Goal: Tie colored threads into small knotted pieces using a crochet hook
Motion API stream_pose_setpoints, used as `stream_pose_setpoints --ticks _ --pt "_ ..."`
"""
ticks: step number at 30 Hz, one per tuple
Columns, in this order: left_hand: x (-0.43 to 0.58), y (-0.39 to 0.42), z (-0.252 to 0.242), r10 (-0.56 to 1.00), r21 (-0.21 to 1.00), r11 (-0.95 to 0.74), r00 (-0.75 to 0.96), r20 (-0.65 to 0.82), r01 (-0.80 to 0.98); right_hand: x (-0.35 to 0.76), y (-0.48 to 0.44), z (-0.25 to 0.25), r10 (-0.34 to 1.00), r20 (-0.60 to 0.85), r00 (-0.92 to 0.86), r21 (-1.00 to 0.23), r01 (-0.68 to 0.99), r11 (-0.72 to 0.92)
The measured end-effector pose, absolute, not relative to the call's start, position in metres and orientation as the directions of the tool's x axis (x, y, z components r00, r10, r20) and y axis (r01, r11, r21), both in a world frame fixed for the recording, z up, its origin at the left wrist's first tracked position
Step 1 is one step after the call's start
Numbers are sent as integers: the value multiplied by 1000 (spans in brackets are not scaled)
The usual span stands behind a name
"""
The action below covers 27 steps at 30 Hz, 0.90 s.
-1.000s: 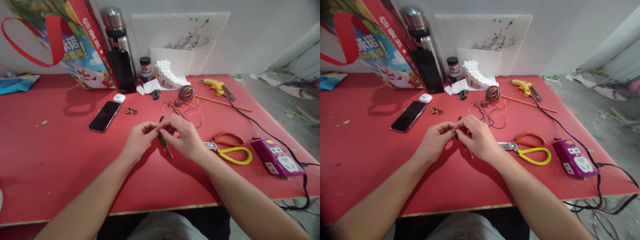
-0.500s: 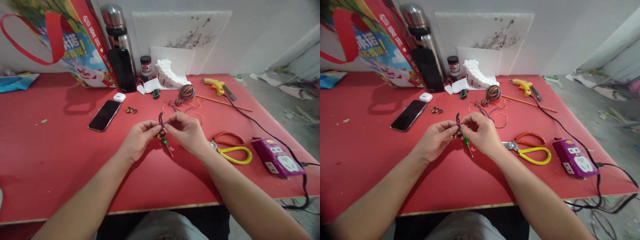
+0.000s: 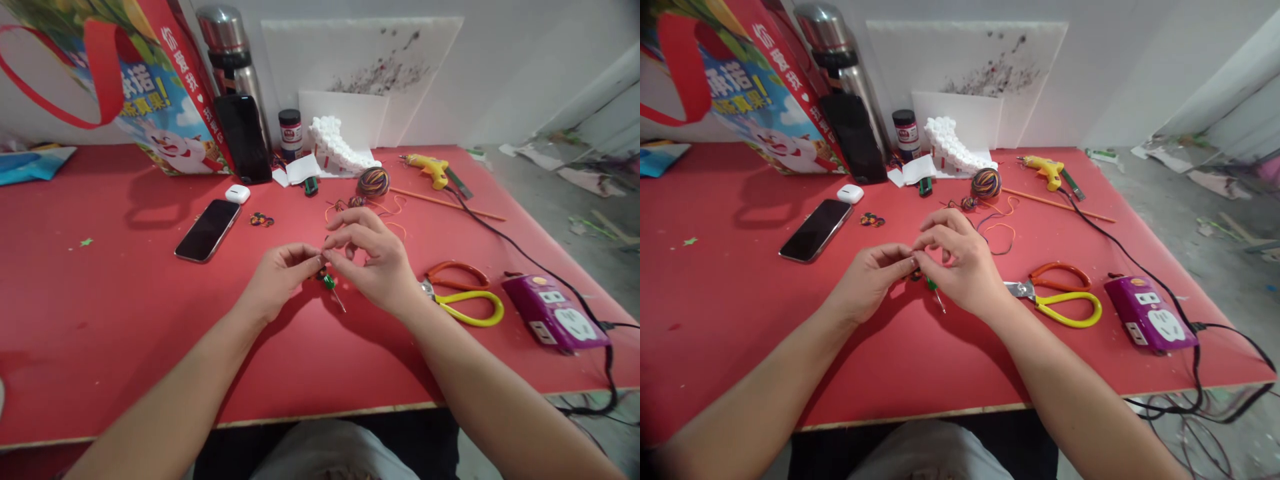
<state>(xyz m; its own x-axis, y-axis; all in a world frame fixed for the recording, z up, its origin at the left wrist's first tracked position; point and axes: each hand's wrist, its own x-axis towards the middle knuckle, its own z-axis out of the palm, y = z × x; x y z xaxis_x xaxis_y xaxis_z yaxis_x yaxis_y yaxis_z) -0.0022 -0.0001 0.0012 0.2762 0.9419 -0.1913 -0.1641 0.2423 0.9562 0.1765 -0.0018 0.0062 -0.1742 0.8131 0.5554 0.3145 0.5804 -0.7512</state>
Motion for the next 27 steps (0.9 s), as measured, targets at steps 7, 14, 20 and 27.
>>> stream_pose_setpoints --ticks 7,14,20,27 --pt "-3 -3 7 931 998 22 363 -43 62 178 2 10 968 206 -144 -960 163 228" --pt "-3 0 4 939 942 210 322 -121 -261 179 5 14 980 -156 -126 -944 -274 -186" --pt "-2 3 0 921 835 348 320 -221 -426 177 2 13 980 -125 -155 -957 -240 -161" --pt "4 1 0 969 915 214 194 -154 -343 171 -3 6 929 360 -85 -915 162 369"
